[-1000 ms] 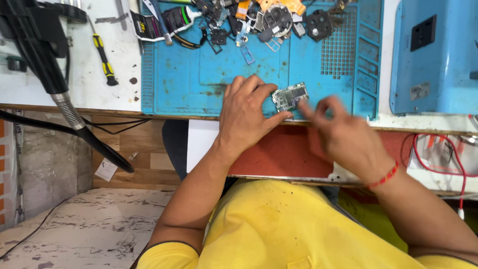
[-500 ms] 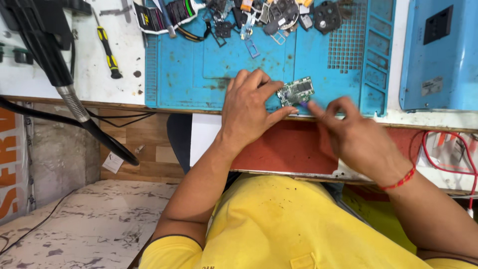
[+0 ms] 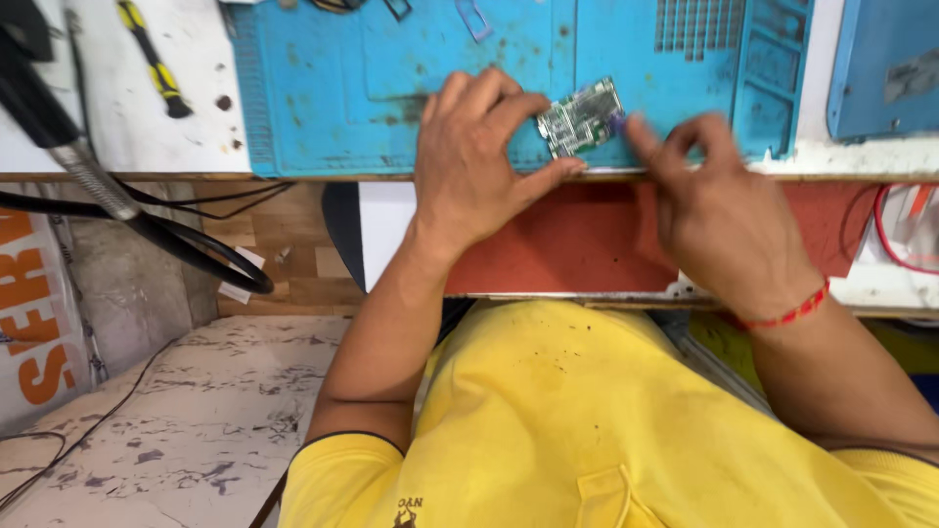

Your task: The person uses a hot air gun to heat a small circuit board and then scrubs it with a toothbrush. The person repeatedly alternates between heating the board and scrubbing it with the brush to clean the surface.

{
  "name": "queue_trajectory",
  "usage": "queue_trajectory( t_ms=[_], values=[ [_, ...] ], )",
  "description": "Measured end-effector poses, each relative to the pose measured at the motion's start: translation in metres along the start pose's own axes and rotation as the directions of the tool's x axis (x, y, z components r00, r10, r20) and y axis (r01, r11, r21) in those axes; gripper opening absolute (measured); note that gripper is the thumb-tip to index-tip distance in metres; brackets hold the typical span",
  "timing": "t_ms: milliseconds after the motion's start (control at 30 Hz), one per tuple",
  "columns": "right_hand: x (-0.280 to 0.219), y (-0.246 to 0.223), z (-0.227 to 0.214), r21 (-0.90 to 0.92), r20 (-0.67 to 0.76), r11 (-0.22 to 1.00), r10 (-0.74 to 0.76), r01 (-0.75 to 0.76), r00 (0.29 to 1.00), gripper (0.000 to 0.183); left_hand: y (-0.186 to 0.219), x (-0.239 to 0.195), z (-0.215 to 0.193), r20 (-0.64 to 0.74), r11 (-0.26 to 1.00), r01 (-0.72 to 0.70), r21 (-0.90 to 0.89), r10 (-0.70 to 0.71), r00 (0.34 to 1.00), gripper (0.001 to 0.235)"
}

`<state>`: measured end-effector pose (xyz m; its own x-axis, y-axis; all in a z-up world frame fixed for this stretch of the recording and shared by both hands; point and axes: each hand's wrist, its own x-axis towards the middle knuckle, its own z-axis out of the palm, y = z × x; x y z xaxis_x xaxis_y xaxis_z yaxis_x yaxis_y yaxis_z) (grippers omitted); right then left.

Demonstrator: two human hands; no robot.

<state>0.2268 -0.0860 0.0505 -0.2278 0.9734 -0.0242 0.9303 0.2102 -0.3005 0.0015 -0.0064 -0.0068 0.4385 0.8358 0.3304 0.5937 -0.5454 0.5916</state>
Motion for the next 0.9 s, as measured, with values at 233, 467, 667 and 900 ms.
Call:
queue_trajectory(
  t_ms=[233,467,667,900],
  values=[
    [-0.003,0.012,0.013,-0.020,0.073,1.000,0.003,-0.002,0.997,0.049,-0.002,0.004,0.000,-0.014,1.000,-0.016,0.012,0.017,1.000,0.055],
    [0.011,-0.002,-0.012,-0.077,0.077,0.997,-0.026,0.031,0.997,0.058,-0.001,0.001,0.001,-0.013,1.000,-0.008,0.013,0.008,1.000,0.055],
    [0.026,-0.016,-0.021,-0.133,0.035,0.990,-0.050,0.054,0.998,0.058,-0.004,0.000,0.003,-0.008,1.000,-0.024,0.010,0.024,1.000,0.063],
    [0.016,0.008,0.000,-0.127,0.046,0.990,-0.057,0.062,0.997,0.057,-0.002,-0.002,0.003,-0.021,1.000,0.020,-0.010,-0.020,1.000,0.058]
  ],
)
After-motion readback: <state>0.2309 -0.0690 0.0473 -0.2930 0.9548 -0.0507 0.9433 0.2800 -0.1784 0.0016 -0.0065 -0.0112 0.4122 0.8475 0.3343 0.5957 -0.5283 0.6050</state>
